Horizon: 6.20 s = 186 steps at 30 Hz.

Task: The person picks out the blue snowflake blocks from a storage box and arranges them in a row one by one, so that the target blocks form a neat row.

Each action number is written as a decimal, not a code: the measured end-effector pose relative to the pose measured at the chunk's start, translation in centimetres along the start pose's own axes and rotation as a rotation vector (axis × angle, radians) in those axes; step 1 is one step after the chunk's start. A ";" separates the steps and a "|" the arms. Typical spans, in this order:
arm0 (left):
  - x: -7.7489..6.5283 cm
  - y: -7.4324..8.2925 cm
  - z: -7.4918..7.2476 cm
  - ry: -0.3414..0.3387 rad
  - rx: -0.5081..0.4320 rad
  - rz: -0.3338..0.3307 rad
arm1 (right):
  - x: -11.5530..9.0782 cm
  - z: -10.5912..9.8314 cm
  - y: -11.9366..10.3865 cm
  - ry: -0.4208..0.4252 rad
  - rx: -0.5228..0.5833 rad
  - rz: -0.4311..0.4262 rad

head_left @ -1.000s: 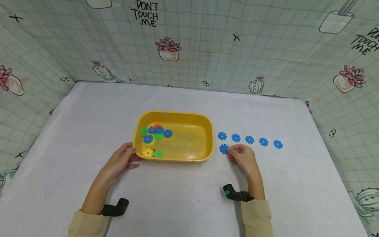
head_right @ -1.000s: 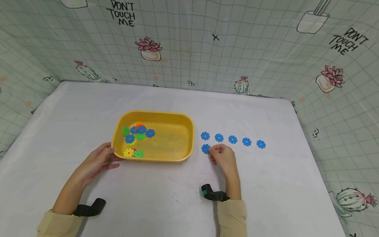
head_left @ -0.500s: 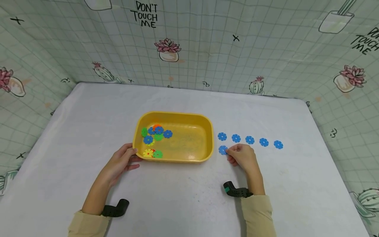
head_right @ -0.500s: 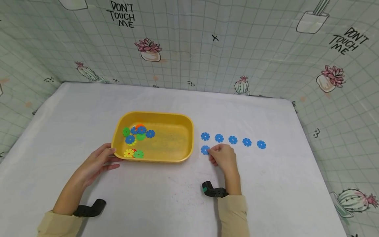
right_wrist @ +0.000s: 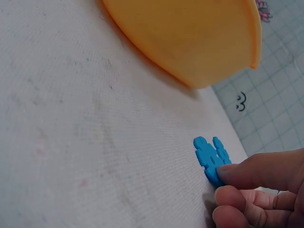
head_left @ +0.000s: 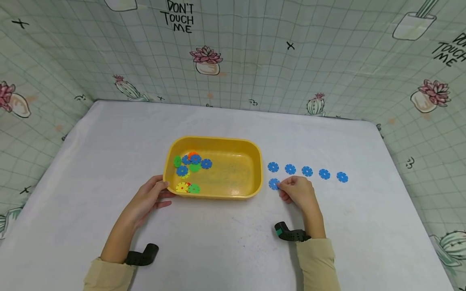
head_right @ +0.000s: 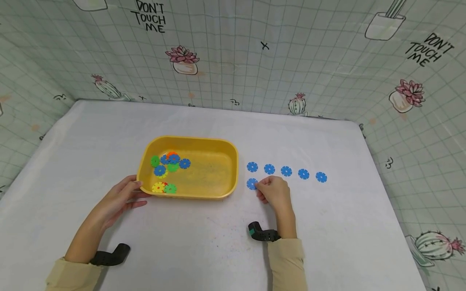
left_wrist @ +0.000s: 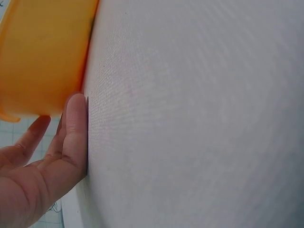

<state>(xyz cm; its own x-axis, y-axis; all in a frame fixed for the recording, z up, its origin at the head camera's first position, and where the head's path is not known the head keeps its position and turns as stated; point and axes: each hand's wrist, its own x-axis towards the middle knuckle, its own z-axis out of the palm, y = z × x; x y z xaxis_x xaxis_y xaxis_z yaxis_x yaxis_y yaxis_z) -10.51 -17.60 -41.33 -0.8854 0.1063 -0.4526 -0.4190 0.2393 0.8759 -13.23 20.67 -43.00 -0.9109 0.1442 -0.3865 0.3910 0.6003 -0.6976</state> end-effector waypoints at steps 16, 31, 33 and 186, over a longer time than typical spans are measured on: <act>0.1 0.0 0.0 -0.005 0.001 -0.005 | 0.1 0.1 0.0 0.015 -0.026 0.016; 0.1 0.0 -0.1 -0.006 0.002 -0.001 | 0.3 0.4 0.0 0.026 -0.047 0.010; 0.1 0.0 -0.1 -0.005 0.002 -0.002 | 0.3 0.4 0.0 0.026 -0.045 0.009; 0.2 -0.2 -0.1 -0.017 -0.016 0.000 | 0.9 17.0 -17.2 -0.298 -0.398 -0.331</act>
<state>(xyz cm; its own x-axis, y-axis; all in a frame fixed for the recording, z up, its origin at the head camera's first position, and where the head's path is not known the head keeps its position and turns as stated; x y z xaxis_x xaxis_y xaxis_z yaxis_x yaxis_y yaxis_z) -10.64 -17.76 -41.55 -0.8820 0.1231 -0.4550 -0.4220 0.2238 0.8785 -18.56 -2.85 -41.63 -0.8773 -0.2936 -0.3796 -0.0396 0.8326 -0.5525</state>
